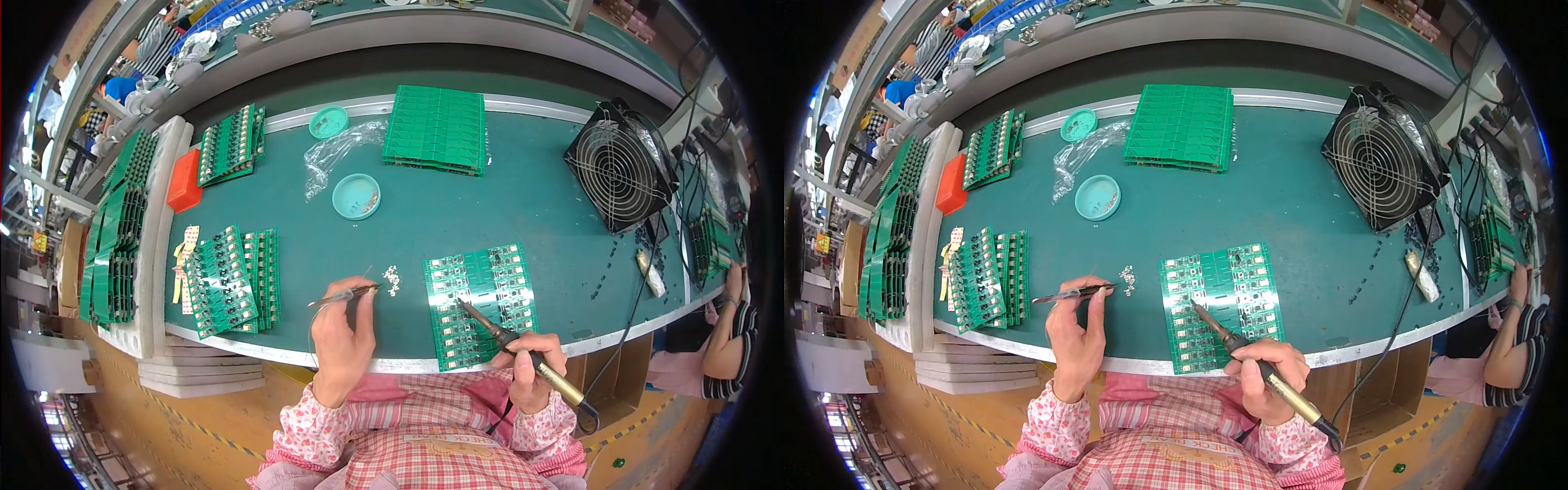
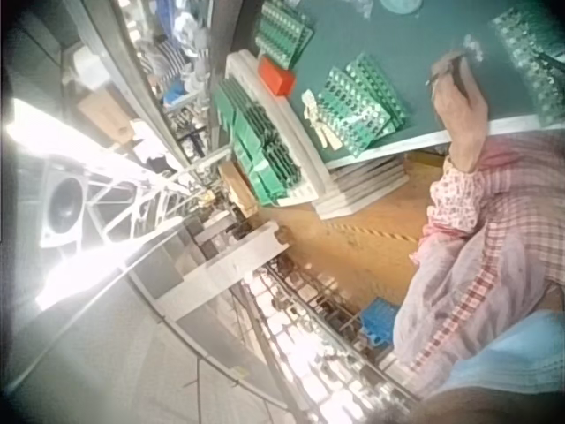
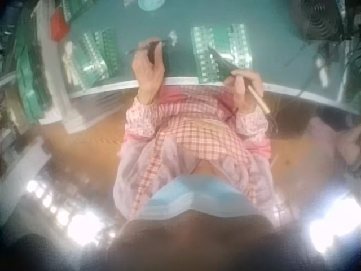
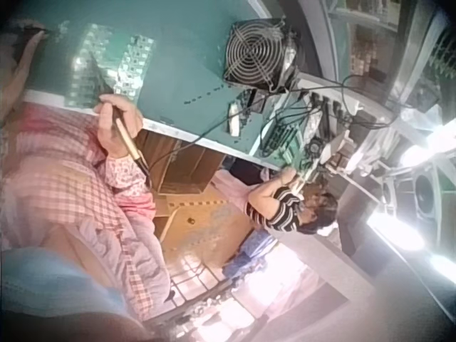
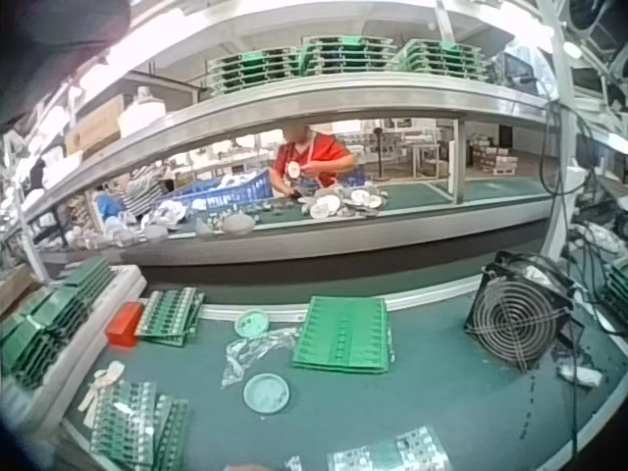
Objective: The person solders small electronic components onto a green circuit board using a soldering iron and tweezers.
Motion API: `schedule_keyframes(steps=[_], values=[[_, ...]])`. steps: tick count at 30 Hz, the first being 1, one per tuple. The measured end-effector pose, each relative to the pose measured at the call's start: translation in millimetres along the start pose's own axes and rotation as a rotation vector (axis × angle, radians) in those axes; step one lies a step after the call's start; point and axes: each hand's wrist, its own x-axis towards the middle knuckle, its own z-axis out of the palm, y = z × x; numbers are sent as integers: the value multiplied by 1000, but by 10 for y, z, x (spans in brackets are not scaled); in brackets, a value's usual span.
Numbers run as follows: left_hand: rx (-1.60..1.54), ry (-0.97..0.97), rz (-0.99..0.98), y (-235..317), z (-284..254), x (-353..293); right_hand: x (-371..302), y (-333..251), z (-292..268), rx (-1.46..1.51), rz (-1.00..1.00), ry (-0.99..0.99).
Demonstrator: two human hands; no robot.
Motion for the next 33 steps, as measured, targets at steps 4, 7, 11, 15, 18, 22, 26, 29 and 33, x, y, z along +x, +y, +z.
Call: schedule_keyframes(steps=[4, 7, 11, 15, 18, 22, 26, 29, 33], values=[[-8, 15, -8, -10, 2, 9, -18, 4, 8, 4, 18, 13], [-1, 18, -20, -12, 25, 32, -21, 9, 9, 2, 25, 17], [31, 31, 7, 4, 51, 59, -18, 12, 4, -3, 15, 19], [31, 32, 21, -18, 74, 64, -21, 4, 7, -9, 16, 23], [46, 29, 35, -15, 73, 72, -15, 3, 10, 2, 15, 28], [32, 36, 37, -29, 80, 70, -18, 14, 3, -6, 3, 21], [32, 40, 35, -19, 85, 78, -9, 12, 6, -2, -12, 21], [43, 39, 52, -25, 91, 77, -8, 13, 2, 1, -13, 24], [16, 38, 50, 15, 81, 69, -5, 1, -18, -9, -14, 23]])
